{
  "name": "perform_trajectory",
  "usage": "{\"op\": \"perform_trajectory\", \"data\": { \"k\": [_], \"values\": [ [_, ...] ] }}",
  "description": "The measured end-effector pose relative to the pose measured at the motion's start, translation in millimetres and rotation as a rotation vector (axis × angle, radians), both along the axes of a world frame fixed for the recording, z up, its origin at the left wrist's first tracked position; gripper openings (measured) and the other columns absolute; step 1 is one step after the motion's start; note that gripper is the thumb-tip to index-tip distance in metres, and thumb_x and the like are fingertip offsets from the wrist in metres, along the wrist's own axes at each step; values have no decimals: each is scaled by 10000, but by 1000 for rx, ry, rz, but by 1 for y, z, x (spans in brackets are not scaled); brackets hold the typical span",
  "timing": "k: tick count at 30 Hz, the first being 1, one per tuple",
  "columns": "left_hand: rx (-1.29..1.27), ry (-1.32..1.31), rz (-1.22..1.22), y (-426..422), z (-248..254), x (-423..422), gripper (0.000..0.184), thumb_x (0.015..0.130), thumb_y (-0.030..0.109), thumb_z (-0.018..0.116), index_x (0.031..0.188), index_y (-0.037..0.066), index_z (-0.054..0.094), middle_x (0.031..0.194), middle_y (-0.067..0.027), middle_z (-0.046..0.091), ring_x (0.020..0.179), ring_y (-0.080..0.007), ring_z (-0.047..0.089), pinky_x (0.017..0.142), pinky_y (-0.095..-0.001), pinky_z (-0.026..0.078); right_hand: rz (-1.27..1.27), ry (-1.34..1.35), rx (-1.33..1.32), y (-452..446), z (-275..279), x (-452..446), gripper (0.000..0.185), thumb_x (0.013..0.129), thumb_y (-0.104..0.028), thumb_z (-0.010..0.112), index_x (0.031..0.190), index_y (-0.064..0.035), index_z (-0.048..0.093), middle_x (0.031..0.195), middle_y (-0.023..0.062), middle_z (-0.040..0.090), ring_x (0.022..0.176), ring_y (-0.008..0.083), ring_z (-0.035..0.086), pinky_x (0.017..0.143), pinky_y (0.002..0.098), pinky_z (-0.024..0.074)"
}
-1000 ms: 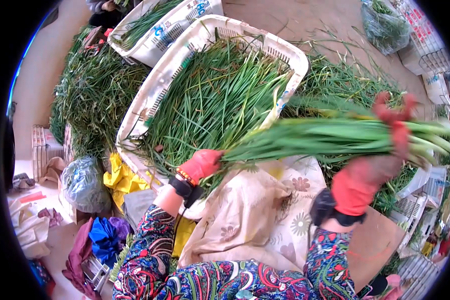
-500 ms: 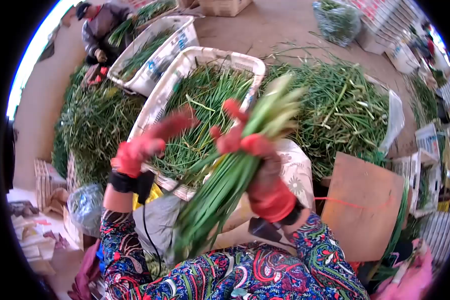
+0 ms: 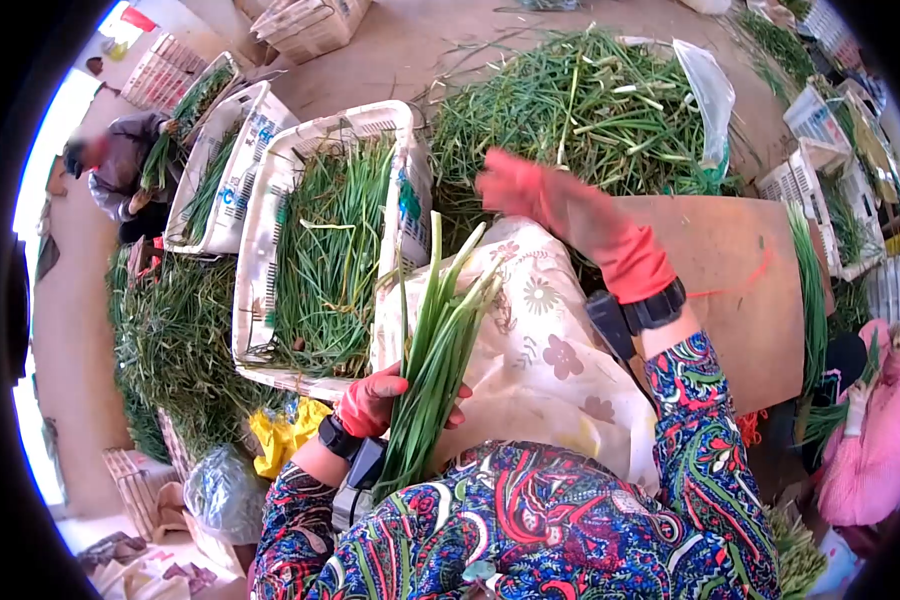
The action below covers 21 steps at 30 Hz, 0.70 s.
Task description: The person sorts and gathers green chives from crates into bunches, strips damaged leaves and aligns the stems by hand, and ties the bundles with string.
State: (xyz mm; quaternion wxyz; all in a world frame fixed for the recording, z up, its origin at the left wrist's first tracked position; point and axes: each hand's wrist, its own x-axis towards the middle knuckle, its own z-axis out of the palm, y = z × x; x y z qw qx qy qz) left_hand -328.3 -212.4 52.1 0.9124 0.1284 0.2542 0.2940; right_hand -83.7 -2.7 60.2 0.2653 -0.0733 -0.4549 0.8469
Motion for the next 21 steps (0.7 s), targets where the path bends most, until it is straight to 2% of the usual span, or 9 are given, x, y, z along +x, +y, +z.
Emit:
{"op": "perform_trajectory", "data": {
  "k": [2, 3, 5, 7, 11, 16, 17, 20, 21],
  "values": [
    [-27, 24, 8, 8, -1, 4, 757, 665, 333, 705, 1251, -11, 371, 1174, -228, 484, 965, -361, 566, 834, -431, 477, -469, -180, 261, 5, 10, -13, 652, 897, -412, 396, 1367, -14, 183, 1411, 115, 240, 1290, 203, 260, 1046, 302, 203],
    [-30, 16, 5, 10, -7, 3, 749, 682, 349, 687, 1250, -23, 371, 1180, -233, 480, 957, -352, 570, 839, -429, 477, -482, -191, 388, 3, 5, -26, 629, 905, -391, 401, 1362, -10, 199, 1407, 120, 247, 1294, 219, 250, 1047, 323, 204],
    [-75, -53, 9, 15, -12, 1, 676, 741, 307, 641, 1262, -19, 360, 1216, -229, 455, 982, -343, 561, 864, -426, 462, -154, -99, 378, -14, -12, -48, 581, 920, -416, 335, 1335, -13, 276, 1398, 116, 270, 1295, 215, 243, 1059, 358, 178],
    [-107, -65, 49, 14, -11, 1, 632, 780, 299, 604, 1261, -30, 360, 1235, -228, 440, 991, -338, 559, 876, -427, 454, -61, -87, 491, -22, -15, -62, 553, 917, -397, 358, 1309, -8, 322, 1390, 114, 286, 1289, 217, 254, 1062, 356, 176],
    [-147, 24, 77, 12, -17, 1, 754, 696, 375, 677, 1260, -19, 366, 1154, -193, 510, 930, -328, 582, 799, -407, 496, -17, -88, 579, -29, -17, -71, 500, 911, -360, 405, 1257, 1, 414, 1373, 108, 319, 1279, 222, 276, 1066, 350, 172],
    [-88, 55, 100, 10, -16, -4, 704, 725, 337, 651, 1268, -8, 364, 1149, -188, 516, 903, -316, 592, 785, -395, 498, -134, -221, 456, -16, -5, -55, 570, 910, -367, 392, 1335, -6, 279, 1389, 150, 281, 1283, 217, 277, 1056, 357, 179],
    [-52, 112, 118, 9, -14, -9, 684, 734, 332, 641, 1261, -12, 374, 1144, -186, 521, 894, -310, 596, 784, -391, 498, -314, -255, 269, -18, 10, -53, 593, 905, -380, 395, 1351, -20, 242, 1392, 148, 275, 1291, 213, 259, 1060, 359, 162],
    [108, 452, 236, 22, 10, -15, 472, 786, 226, 588, 1156, -41, 466, 1028, -169, 587, 829, -265, 620, 777, -358, 502, -297, -307, -36, -24, -42, -31, 778, 833, -470, 500, 1386, -61, 134, 1383, 122, 293, 1281, 194, 265, 1041, 366, 199],
    [140, 592, 244, 30, 12, -17, 434, 782, 181, 600, 1140, -33, 479, 1018, -157, 590, 815, -244, 618, 768, -342, 500, -118, -349, -199, -38, -72, -39, 769, 829, -440, 526, 1383, -61, 150, 1350, 99, 336, 1230, 174, 330, 1005, 356, 257]
  ]
}}
